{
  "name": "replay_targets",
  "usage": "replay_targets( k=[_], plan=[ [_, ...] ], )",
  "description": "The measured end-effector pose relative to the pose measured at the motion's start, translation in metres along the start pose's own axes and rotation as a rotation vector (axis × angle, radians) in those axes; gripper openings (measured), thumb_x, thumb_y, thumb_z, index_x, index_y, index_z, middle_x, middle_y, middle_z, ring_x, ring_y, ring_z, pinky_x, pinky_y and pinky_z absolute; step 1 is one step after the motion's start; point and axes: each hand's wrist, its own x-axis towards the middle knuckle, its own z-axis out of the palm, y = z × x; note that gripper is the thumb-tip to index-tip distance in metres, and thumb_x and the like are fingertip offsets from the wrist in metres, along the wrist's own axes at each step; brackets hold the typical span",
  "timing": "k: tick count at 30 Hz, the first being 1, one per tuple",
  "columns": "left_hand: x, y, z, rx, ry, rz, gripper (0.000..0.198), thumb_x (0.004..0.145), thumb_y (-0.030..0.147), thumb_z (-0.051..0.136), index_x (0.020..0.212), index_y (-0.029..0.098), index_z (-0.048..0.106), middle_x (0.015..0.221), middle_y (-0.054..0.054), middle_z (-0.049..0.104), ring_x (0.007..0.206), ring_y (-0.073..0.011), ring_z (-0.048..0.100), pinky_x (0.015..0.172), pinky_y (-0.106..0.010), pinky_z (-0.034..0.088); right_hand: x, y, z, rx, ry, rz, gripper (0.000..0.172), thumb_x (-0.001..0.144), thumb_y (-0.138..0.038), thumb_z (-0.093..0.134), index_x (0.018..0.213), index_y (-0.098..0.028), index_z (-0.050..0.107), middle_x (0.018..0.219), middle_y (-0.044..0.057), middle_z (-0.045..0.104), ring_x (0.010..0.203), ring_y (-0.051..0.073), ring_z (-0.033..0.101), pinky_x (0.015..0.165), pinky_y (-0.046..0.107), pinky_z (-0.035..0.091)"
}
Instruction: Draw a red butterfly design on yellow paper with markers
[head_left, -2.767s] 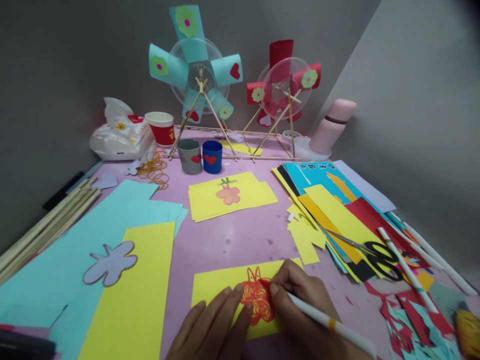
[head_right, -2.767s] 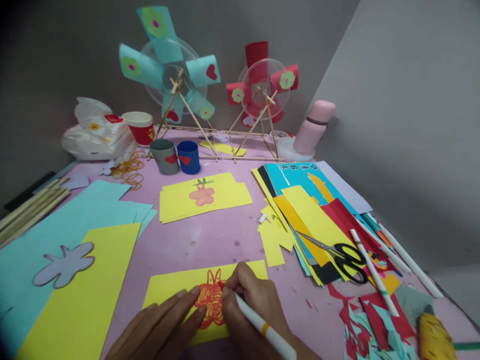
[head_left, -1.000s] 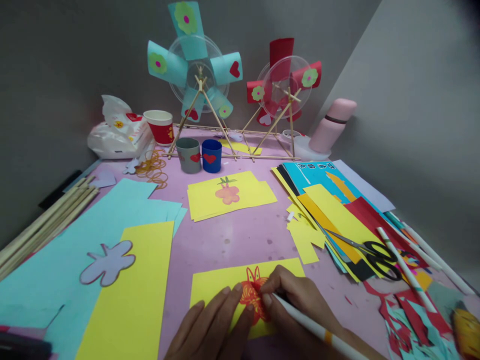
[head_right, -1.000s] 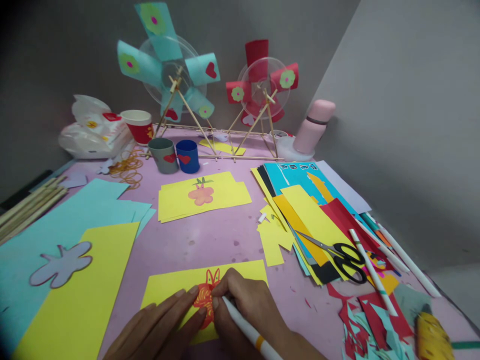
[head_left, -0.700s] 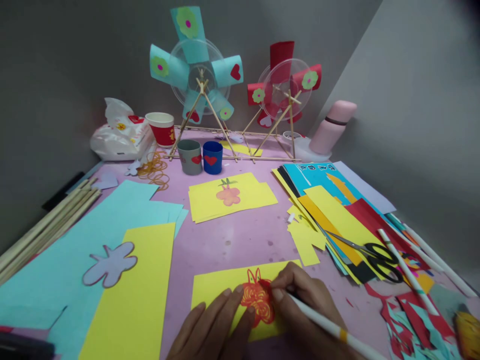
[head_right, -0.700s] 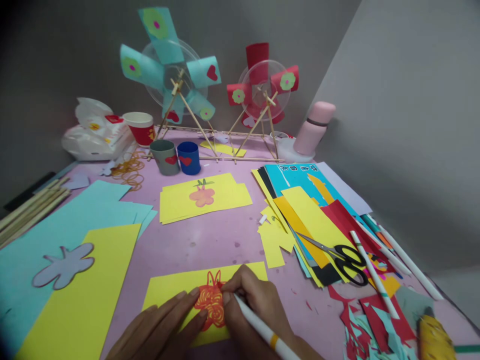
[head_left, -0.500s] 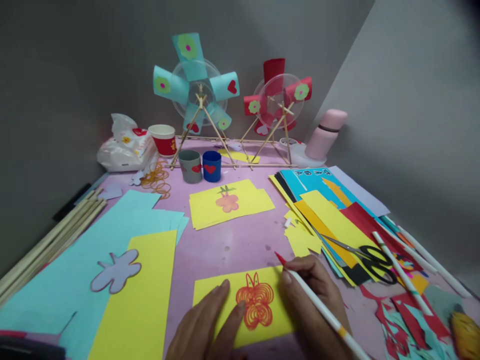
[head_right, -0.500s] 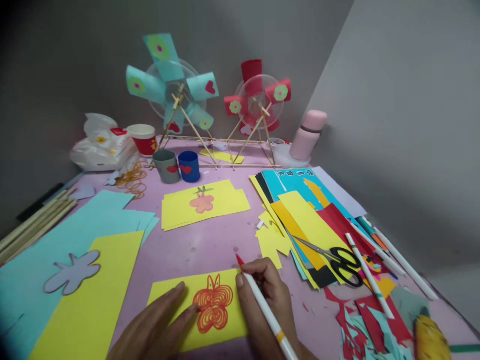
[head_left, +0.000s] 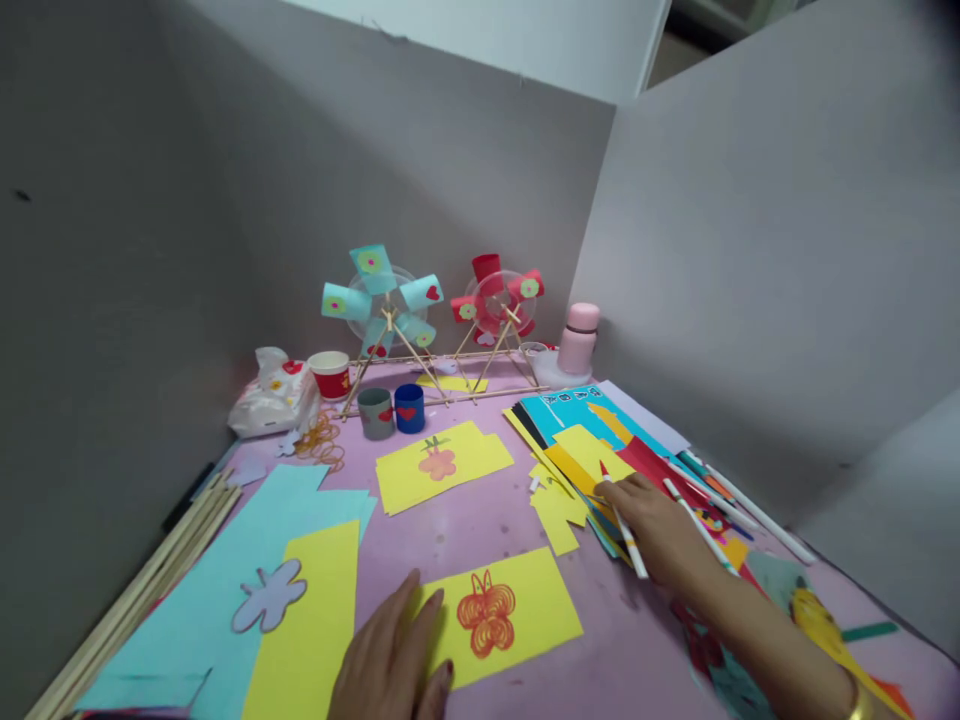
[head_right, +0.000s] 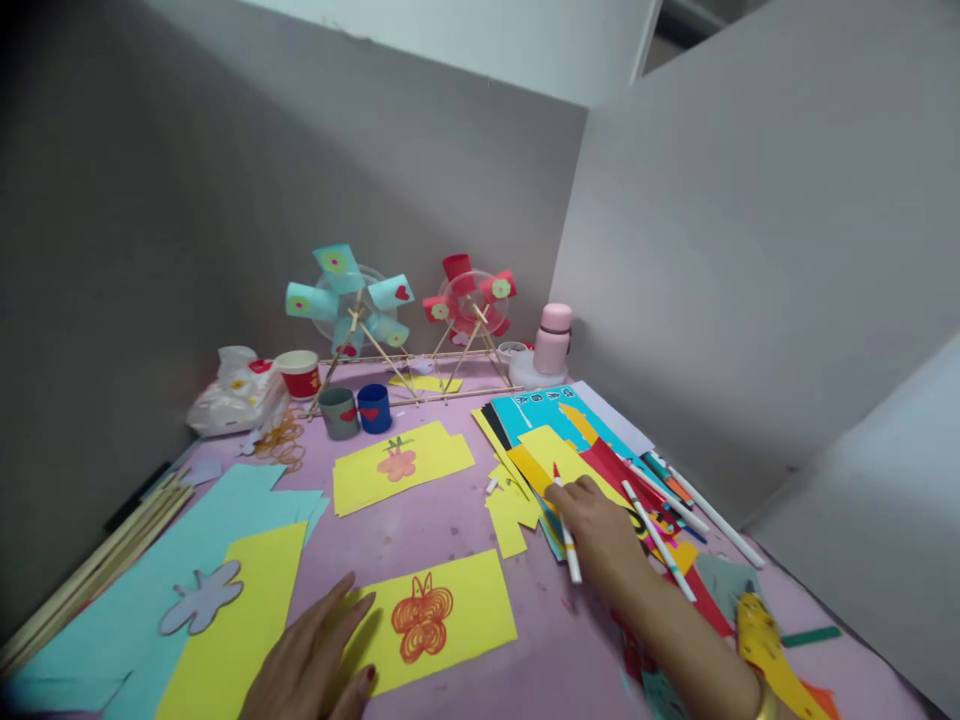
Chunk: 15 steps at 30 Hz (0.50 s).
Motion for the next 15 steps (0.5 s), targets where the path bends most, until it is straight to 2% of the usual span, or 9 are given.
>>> replay_targets(
  k=[3,5,7,9,11,13,15],
  plan=[
    [0.002,-0.003,-0.003,0.037,0.008,-0.023,0.045,0.084,0.036,0.056,0.125,0.020,0.050,0.127,-0.011,0.060,0.112,-0.0237,0.059,0.086,-0.035,0.054,-0.001,0.022,-0.001,-0.051,-0.023,-0.020,0.029,0.074,0.003,0.047,0.087,-0.019,0.062,0.081,0.011,0.068,0.089,0.027,0.057,0.061,0.028,0.039],
    [0.002,-0.005,-0.003,0.067,0.016,-0.028,0.046,0.082,0.037,0.057,0.124,0.019,0.051,0.123,-0.011,0.063,0.108,-0.0248,0.062,0.083,-0.036,0.055,-0.001,0.028,0.002,-0.049,-0.029,-0.048,0.028,0.077,0.000,0.048,0.091,-0.019,0.063,0.080,0.010,0.068,0.088,0.026,0.058,0.064,0.029,0.041],
    [0.001,-0.009,-0.001,0.057,0.005,-0.035,0.047,0.081,0.037,0.059,0.123,0.019,0.052,0.121,-0.011,0.064,0.107,-0.0260,0.062,0.083,-0.037,0.055,-0.002,0.027,0.003,-0.040,-0.008,-0.058,0.035,0.078,0.001,0.046,0.101,-0.018,0.064,0.090,0.012,0.070,0.091,0.027,0.059,0.071,0.032,0.044],
    [0.001,-0.012,-0.001,-0.029,-0.036,-0.067,0.046,0.080,0.038,0.061,0.122,0.020,0.055,0.119,-0.011,0.066,0.106,-0.0265,0.063,0.083,-0.038,0.055,-0.004,0.017,0.001,-0.026,0.039,-0.049,0.045,0.077,0.005,0.041,0.111,-0.014,0.062,0.106,0.018,0.067,0.100,0.030,0.057,0.078,0.038,0.045],
    [0.002,-0.014,-0.002,-0.120,-0.079,-0.123,0.046,0.079,0.038,0.062,0.121,0.021,0.056,0.117,-0.010,0.066,0.105,-0.0262,0.063,0.084,-0.038,0.054,-0.008,0.000,-0.002,0.003,0.086,-0.053,0.051,0.075,0.006,0.038,0.116,-0.013,0.061,0.116,0.018,0.063,0.107,0.030,0.055,0.084,0.041,0.045],
    [0.004,-0.013,-0.006,-0.167,-0.095,-0.178,0.047,0.078,0.035,0.062,0.122,0.020,0.055,0.114,-0.011,0.066,0.105,-0.0262,0.062,0.086,-0.039,0.052,-0.012,-0.022,-0.002,0.094,0.103,-0.098,0.048,0.078,0.001,0.040,0.116,-0.018,0.061,0.114,0.011,0.066,0.107,0.024,0.057,0.090,0.036,0.044],
    [0.010,-0.010,-0.011,-0.198,-0.108,-0.236,0.050,0.075,0.028,0.062,0.124,0.019,0.054,0.112,-0.012,0.065,0.105,-0.0264,0.060,0.087,-0.041,0.051,-0.015,-0.044,0.002,0.384,0.063,-0.152,0.037,0.081,-0.009,0.046,0.113,-0.017,0.063,0.110,0.012,0.068,0.105,0.025,0.058,0.094,0.038,0.042]
  ],
)
